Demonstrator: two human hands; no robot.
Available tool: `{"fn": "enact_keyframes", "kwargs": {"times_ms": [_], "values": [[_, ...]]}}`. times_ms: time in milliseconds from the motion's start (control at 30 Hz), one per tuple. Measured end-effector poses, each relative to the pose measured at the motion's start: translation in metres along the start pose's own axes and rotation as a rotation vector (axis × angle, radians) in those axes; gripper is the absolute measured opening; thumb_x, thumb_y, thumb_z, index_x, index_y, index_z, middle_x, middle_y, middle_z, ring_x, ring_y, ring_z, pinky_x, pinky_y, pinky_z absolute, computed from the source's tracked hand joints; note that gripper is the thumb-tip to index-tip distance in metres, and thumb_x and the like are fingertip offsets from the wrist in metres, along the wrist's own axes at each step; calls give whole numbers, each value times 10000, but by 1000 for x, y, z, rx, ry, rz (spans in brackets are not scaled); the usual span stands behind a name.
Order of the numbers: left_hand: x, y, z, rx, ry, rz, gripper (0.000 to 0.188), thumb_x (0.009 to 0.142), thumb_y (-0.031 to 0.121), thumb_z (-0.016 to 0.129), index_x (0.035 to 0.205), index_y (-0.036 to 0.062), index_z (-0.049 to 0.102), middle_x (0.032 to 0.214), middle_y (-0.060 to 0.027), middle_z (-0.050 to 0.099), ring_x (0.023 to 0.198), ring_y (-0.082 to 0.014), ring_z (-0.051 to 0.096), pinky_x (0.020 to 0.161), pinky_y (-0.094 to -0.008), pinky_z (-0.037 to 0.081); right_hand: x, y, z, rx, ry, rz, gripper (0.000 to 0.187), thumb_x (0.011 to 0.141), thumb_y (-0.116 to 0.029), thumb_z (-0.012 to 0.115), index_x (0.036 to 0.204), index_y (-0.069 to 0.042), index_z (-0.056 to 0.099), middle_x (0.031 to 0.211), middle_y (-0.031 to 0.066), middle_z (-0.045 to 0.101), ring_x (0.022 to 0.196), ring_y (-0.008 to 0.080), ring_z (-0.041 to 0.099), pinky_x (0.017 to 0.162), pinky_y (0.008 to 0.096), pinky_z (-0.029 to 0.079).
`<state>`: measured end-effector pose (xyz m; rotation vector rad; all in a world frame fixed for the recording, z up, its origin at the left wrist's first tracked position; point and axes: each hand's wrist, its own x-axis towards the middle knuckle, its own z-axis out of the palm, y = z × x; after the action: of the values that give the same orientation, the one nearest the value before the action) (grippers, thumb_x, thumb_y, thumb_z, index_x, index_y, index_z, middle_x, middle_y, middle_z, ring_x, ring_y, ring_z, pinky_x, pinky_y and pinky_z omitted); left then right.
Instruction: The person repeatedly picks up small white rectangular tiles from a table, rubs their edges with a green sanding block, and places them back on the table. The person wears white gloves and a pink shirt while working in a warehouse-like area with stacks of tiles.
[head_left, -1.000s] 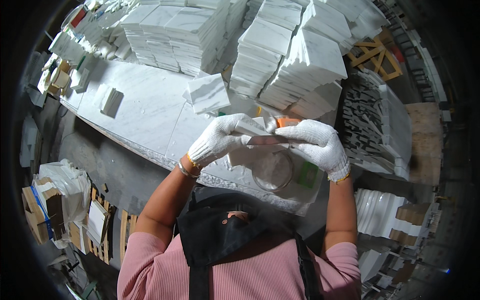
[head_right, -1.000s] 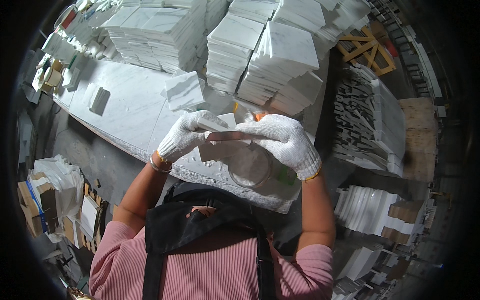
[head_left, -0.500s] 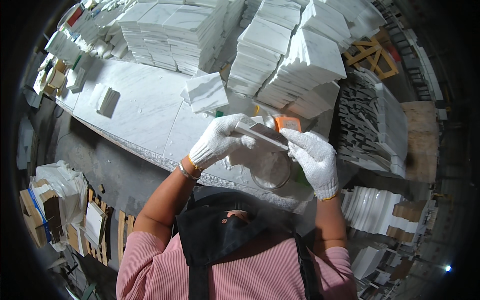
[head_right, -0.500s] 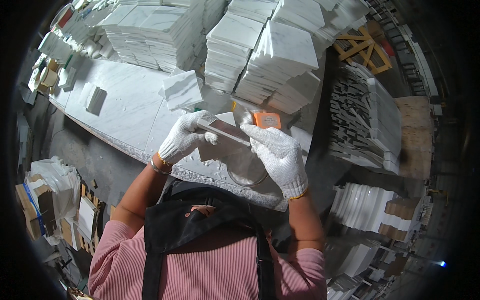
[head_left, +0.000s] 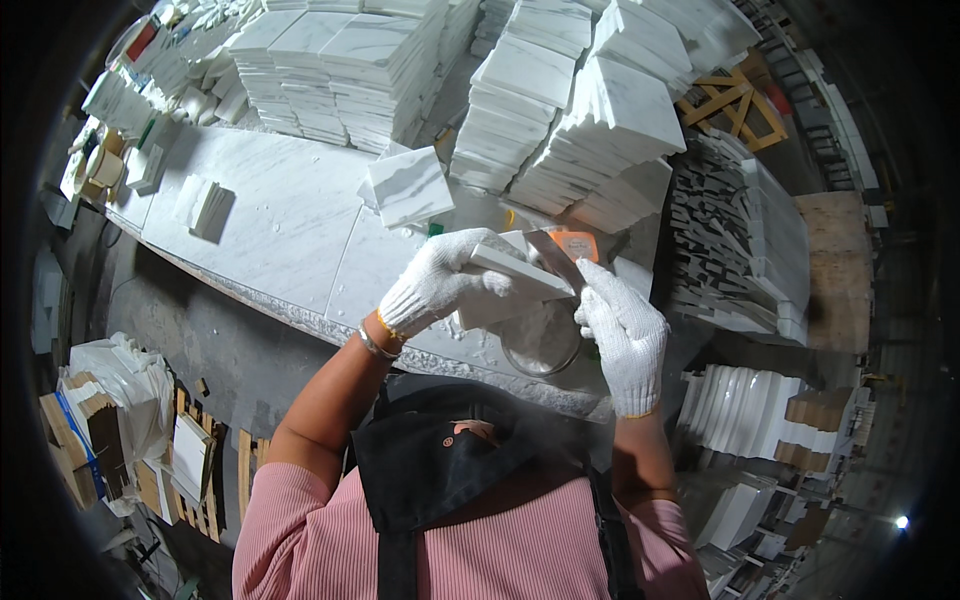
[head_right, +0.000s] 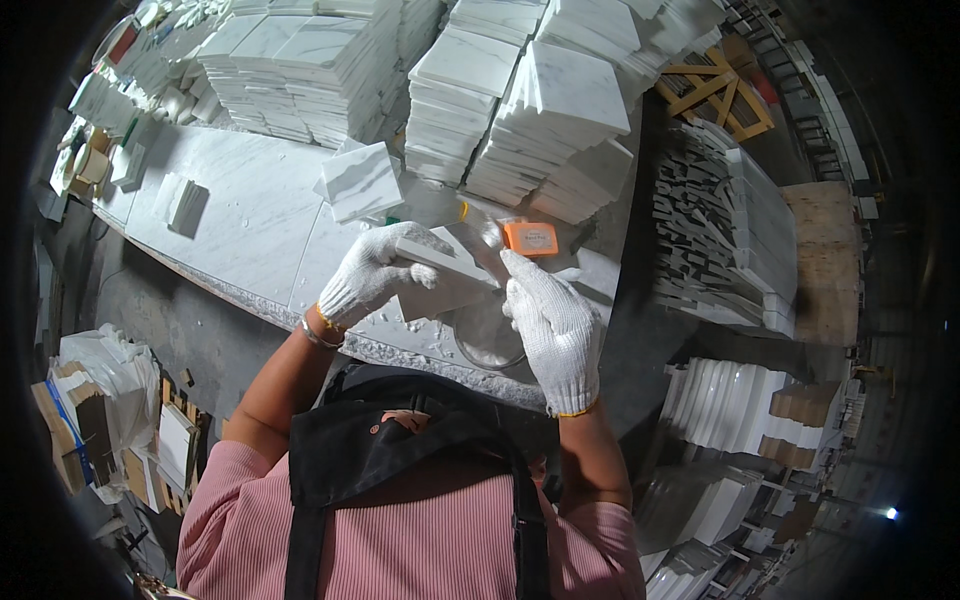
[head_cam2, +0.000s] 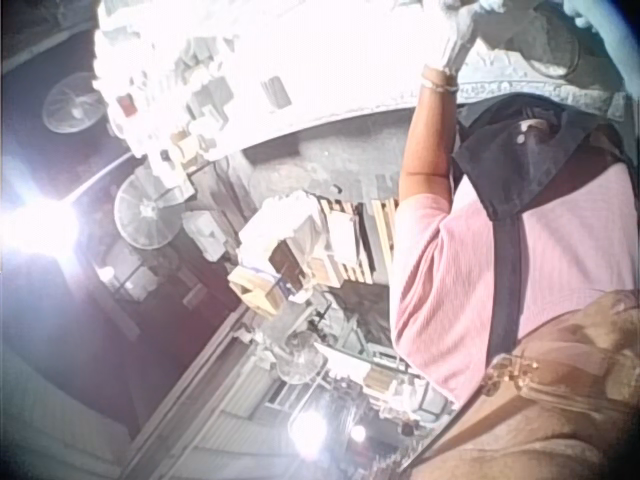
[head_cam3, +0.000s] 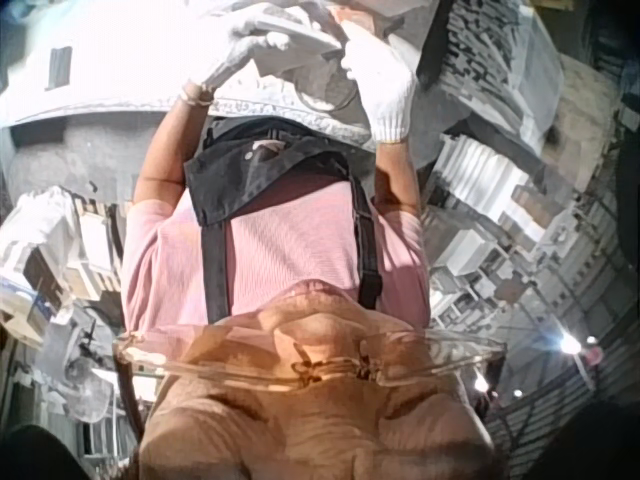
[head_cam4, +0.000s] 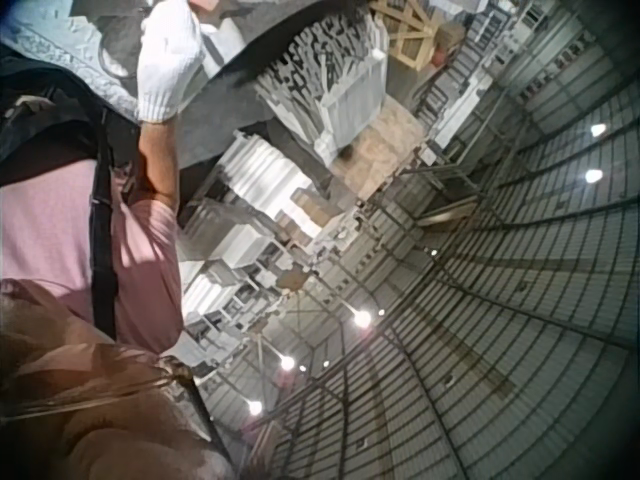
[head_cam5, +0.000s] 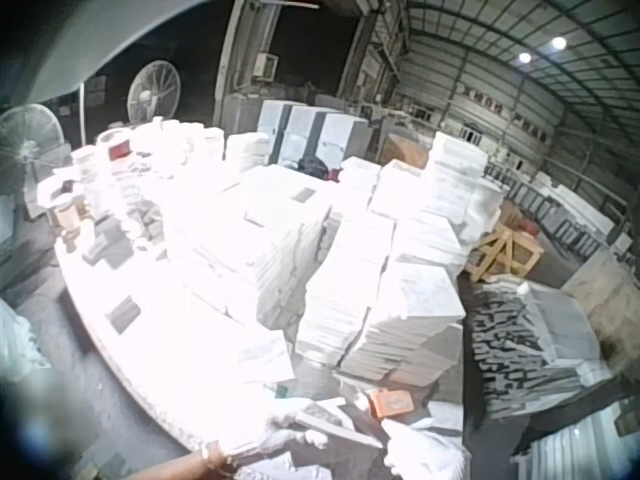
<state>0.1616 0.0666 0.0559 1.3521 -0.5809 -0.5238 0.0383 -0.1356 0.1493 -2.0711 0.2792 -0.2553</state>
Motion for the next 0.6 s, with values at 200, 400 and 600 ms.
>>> {"fn": "enact_keyframes", "kwargs": {"times_ms": [200,400,600], "values": [[0,2,0,69,28,45,344,752,74,818,1069,-8,712,963,-37,690,869,-112,638,773,-291,536,-4,-9,16,-78,13,-107,325,968,-25,607,1284,-24,686,955,34,682,732,71,616,639,219,503],[-1,4,-1,62,20,34,343,754,81,815,1066,-13,709,961,-36,690,858,-109,635,771,-283,535,-8,-8,19,-16,68,-55,316,954,-19,628,1263,-17,692,944,97,718,722,105,664,627,251,537],[0,-3,0,12,9,38,332,765,92,809,1068,-9,718,964,-36,691,857,-111,646,773,-274,541,-13,-10,17,-116,101,-88,304,944,-40,656,1244,-12,699,939,128,751,723,141,707,644,280,571]]}}
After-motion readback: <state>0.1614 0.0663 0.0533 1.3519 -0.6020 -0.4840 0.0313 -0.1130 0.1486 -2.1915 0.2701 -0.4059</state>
